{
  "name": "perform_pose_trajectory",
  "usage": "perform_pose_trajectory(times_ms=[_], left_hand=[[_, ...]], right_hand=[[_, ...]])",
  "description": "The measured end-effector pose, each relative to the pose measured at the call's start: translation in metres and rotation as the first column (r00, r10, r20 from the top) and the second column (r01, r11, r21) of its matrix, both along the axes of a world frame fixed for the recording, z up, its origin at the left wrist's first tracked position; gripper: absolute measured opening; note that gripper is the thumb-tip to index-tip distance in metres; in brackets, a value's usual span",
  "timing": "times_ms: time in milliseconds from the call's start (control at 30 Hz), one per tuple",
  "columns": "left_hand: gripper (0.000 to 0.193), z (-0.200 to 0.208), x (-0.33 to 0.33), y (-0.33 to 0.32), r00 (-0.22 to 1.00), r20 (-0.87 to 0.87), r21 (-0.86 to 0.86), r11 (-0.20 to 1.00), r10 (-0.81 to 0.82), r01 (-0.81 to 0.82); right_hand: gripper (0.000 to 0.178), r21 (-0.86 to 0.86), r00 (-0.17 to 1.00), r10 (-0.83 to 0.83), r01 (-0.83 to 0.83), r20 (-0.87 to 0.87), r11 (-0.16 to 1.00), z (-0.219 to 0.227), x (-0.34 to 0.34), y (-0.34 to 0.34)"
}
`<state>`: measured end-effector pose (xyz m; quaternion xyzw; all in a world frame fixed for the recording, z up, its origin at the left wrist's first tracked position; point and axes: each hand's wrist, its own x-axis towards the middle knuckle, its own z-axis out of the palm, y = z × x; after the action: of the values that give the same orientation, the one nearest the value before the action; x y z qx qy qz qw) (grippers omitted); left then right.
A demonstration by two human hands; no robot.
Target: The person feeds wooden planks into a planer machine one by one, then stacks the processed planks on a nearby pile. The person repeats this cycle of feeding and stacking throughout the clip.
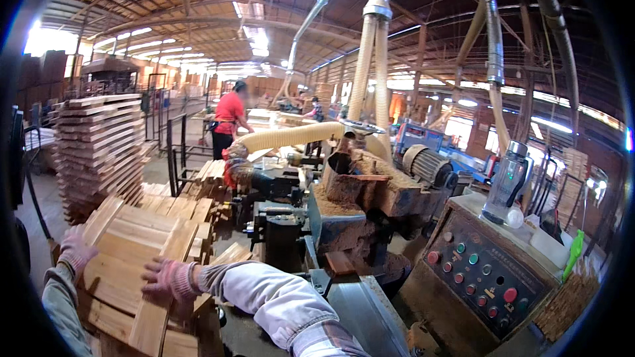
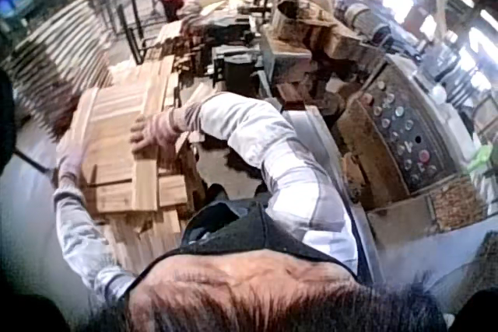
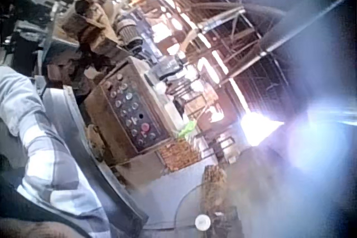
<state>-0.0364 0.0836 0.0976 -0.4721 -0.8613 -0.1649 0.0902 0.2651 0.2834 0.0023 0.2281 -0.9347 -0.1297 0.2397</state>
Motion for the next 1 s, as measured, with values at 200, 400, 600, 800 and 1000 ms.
perform_pose_trajectory(times_ms=[200, 400, 600, 800, 1000], left_hand=[[0.098, -0.082, -0.085, 0.046, 0.980, 0.088, 0.033, 0.983, 0.176, -0.180], [0.072, -0.079, -0.083, 0.006, 0.978, 0.049, 0.102, 0.973, 0.204, -0.208], [0.071, -0.066, -0.043, 0.045, 1.000, -0.004, -0.005, 1.000, 0.028, -0.028], [0.071, -0.069, -0.010, 0.002, 0.984, 0.059, 0.048, 0.985, -0.168, 0.165], [0.066, -0.072, 0.040, 0.023, 0.887, -0.093, 0.128, 0.878, -0.452, 0.461]], right_hand=[[0.079, -0.265, 0.991, -0.077, 0.104, 0.109, 0.959, -0.004, -0.011, -0.013], [0.083, -0.389, 0.777, -0.429, 0.611, 0.461, 0.689, 0.077, 0.122, -0.100], [0.090, -0.338, -0.328, -0.832, 0.799, 0.447, -0.497, 0.037, 0.371, -0.217], [0.062, -0.333, -0.347, -0.920, 0.858, 0.184, -0.390, -0.085, 0.517, -0.348], [0.060, -0.231, -0.299, -0.948, 0.920, 0.112, -0.317, -0.091, 0.516, -0.233]])
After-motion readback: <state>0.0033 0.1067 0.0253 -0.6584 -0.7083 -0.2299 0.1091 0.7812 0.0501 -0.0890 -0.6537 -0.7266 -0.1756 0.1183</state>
